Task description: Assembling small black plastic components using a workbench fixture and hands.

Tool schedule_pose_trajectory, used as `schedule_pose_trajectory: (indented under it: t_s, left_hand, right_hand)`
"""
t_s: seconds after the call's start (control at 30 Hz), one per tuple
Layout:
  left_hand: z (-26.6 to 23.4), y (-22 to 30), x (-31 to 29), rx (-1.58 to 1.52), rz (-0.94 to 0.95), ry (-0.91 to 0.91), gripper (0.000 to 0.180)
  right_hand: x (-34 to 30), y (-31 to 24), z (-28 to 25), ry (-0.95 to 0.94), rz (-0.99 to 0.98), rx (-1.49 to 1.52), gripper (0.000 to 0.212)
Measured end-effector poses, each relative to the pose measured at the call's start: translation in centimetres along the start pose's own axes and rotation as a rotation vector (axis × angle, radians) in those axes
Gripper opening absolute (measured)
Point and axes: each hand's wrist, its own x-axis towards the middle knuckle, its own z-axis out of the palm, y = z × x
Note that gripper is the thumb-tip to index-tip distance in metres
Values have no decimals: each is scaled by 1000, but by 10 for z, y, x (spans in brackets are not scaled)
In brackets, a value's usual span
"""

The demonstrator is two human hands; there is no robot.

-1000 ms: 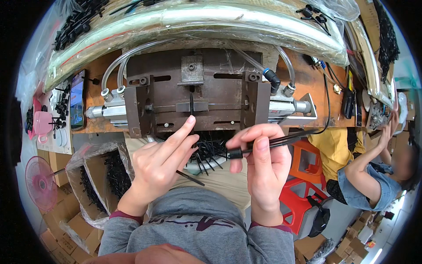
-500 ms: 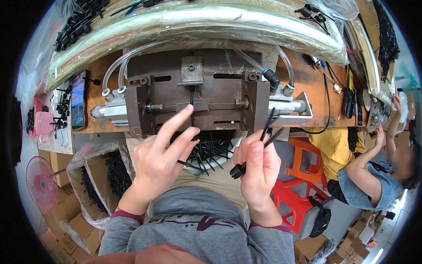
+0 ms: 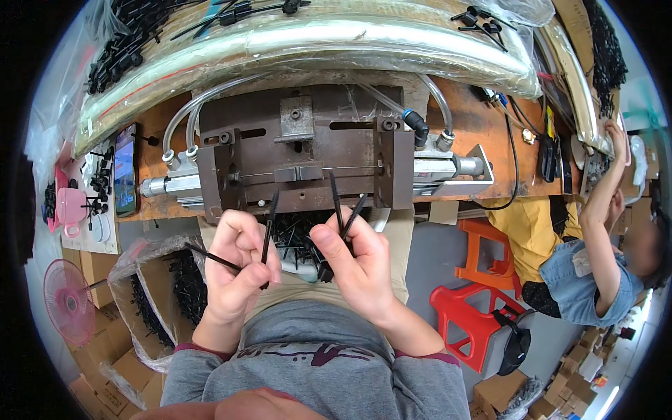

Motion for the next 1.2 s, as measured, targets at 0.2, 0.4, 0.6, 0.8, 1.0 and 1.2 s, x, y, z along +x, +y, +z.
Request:
schedule_pose_trajectory:
  t_s: [0.2,0.4,0.6,0.8,1.0,1.2]
  left_hand:
    - [14,13,-4,62,-69,98,25]
    - [4,101,34,138,402,147,16]
    - [-34,268,100,833,1377,115,19]
    - [-39,333,85,1610,673,894,100]
    - [8,178,58,1512,805,35,32]
    - [18,39,17,1359,706,-408,34]
  right_hand:
    - [-1,5,-5,-48,97,222,24]
    - [-3,5,-9,-52,-30,380,29]
    - [-7,2,-13,13,-80,403,38]
    - [-13,4,-16,-23,-79,391,39]
    - [-4,3,-14,47,-5,336,37]
    - [-4,0,9,-85,39,216,37]
